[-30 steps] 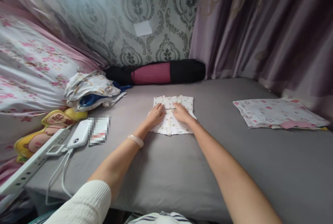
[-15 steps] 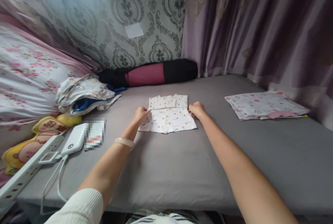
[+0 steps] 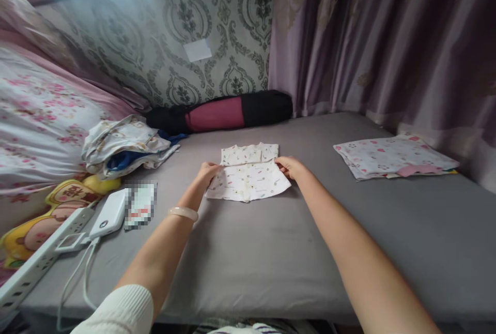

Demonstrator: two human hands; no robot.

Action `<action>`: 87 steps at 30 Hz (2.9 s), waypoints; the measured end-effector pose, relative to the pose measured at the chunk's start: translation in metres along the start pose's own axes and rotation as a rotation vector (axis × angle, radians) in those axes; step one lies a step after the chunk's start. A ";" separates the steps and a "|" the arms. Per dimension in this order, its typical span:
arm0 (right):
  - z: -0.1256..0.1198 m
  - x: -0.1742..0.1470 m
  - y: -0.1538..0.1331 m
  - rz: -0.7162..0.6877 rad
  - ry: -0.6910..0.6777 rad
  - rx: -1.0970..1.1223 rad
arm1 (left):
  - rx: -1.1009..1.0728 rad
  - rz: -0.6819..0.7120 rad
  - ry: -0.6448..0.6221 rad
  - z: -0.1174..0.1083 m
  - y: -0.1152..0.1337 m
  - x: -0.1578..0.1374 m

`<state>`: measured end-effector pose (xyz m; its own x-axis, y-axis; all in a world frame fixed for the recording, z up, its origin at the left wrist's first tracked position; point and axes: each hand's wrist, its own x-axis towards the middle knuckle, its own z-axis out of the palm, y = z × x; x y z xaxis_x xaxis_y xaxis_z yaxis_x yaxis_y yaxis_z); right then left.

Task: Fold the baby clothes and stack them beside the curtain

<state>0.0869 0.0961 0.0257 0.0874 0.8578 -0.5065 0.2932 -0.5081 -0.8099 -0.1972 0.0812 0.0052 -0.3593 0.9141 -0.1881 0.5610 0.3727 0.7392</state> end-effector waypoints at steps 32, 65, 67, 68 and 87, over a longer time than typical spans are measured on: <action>-0.038 -0.066 0.070 -0.648 0.014 -0.699 | -0.061 0.298 -0.568 -0.067 -0.042 -0.073; 0.001 0.023 0.029 -1.146 0.695 -0.406 | 0.248 0.527 0.528 0.008 0.001 -0.016; 0.002 0.029 0.029 -1.141 0.706 -0.406 | 0.249 0.506 0.531 0.010 0.005 -0.011; 0.002 0.032 0.028 -1.135 0.709 -0.406 | 0.252 0.498 0.532 0.011 0.006 -0.008; 0.005 0.081 0.013 -0.540 0.632 -0.641 | 0.359 0.247 0.337 0.034 0.014 0.049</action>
<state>0.0926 0.1585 -0.0273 0.2223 0.9364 0.2714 0.8743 -0.0683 -0.4805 -0.1816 0.1365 -0.0159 -0.3704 0.9014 0.2242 0.8570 0.2385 0.4569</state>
